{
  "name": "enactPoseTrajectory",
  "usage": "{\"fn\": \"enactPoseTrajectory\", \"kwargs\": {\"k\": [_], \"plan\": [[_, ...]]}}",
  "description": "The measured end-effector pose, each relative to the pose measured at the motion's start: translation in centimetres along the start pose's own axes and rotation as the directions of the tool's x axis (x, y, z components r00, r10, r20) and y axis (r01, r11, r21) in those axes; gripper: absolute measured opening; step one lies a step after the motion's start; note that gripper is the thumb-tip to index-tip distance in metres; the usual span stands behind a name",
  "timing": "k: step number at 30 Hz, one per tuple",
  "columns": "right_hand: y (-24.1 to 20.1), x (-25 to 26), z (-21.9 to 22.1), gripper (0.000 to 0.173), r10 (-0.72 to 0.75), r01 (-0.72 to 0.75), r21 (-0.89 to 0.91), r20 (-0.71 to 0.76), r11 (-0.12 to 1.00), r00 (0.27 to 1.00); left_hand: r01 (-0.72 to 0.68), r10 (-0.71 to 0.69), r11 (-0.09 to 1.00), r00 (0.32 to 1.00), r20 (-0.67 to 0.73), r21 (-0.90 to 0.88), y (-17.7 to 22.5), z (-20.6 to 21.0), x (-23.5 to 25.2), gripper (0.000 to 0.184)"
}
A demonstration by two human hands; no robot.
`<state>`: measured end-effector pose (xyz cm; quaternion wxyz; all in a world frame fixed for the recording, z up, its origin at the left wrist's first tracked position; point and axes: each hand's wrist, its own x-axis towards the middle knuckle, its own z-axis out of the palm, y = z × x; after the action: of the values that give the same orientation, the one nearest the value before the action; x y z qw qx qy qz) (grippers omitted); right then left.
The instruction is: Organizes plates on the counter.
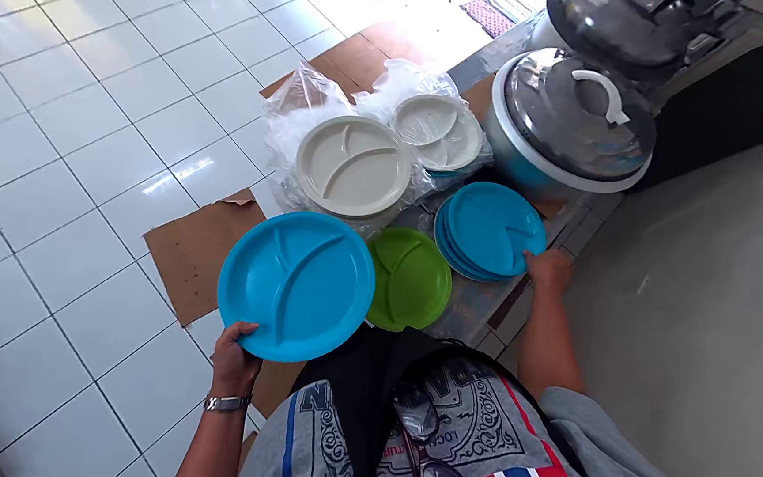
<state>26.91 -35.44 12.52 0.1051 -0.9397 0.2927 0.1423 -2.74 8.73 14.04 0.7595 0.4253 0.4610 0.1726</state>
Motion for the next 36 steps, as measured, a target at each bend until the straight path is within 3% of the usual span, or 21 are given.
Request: {"fn": "enactPoseTrajectory", "kwargs": {"k": [3,8,14,16,19,21,23,28,30,32,34,36], "plan": [[-0.5,-1.5,-1.3,0.044,0.012,-0.004,0.074,-0.103,0.997,0.995,0.023,-0.026,0.999,0.995,0.092,0.024,-0.3,2.1,-0.1,0.023],[0.8,-2.8,-3.7,0.043,-0.058,0.112,0.378,-0.152,0.919,0.987,0.079,-0.078,0.997,0.974,0.214,0.004,-1.3,4.8,-0.4,0.022],[-1.0,-6.2,-4.2,0.036,-0.354,0.373,0.635,-0.163,0.676,0.921,0.105,-0.091,0.994,0.945,0.315,-0.027,-2.8,6.1,0.1,0.034],[-3.3,-7.9,-4.0,0.037,-0.528,0.480,0.625,-0.125,0.615,0.840,0.118,-0.105,0.993,0.935,0.339,-0.016,-2.9,6.6,0.1,0.036],[-7.1,-10.8,-2.6,0.031,-0.755,0.670,0.537,-0.090,0.513,0.650,0.111,-0.101,0.994,0.929,0.356,-0.009,-3.1,7.4,-0.1,0.036],[-9.5,-11.9,-1.5,0.031,-0.852,0.765,0.471,-0.050,0.440,0.521,0.096,-0.090,0.995,0.928,0.361,-0.001,-3.2,7.8,-0.3,0.036],[-11.5,-12.0,-0.3,0.032,-0.897,0.801,0.443,0.022,0.404,0.440,0.087,-0.075,0.996,0.920,0.384,-0.013,-3.3,7.6,-0.4,0.038],[-13.8,-11.6,1.1,0.071,-0.861,0.558,0.655,0.378,0.509,0.341,0.075,-0.033,0.995,0.879,0.475,-0.069,-3.9,6.0,-0.2,0.042],[-14.3,-11.6,2.2,0.078,-0.846,0.625,0.575,0.420,0.528,0.329,0.084,-0.020,0.992,0.829,0.558,-0.091,-4.3,5.2,0.0,0.049],[-14.4,-11.2,3.7,0.081,-0.828,0.689,0.489,0.467,0.535,0.311,0.074,-0.050,0.997,0.788,0.614,-0.014,-4.1,4.8,0.0,0.074],[-14.0,-10.4,5.2,0.075,-0.807,0.647,0.500,0.473,0.575,0.352,0.074,-0.119,0.992,0.785,0.608,0.099,-3.9,5.2,-0.2,0.066],[-13.8,-10.5,5.5,0.067,-0.777,0.603,0.494,0.452,0.627,0.437,0.112,-0.172,0.983,0.835,0.523,0.143,-4.3,6.0,-0.3,0.049]]}}
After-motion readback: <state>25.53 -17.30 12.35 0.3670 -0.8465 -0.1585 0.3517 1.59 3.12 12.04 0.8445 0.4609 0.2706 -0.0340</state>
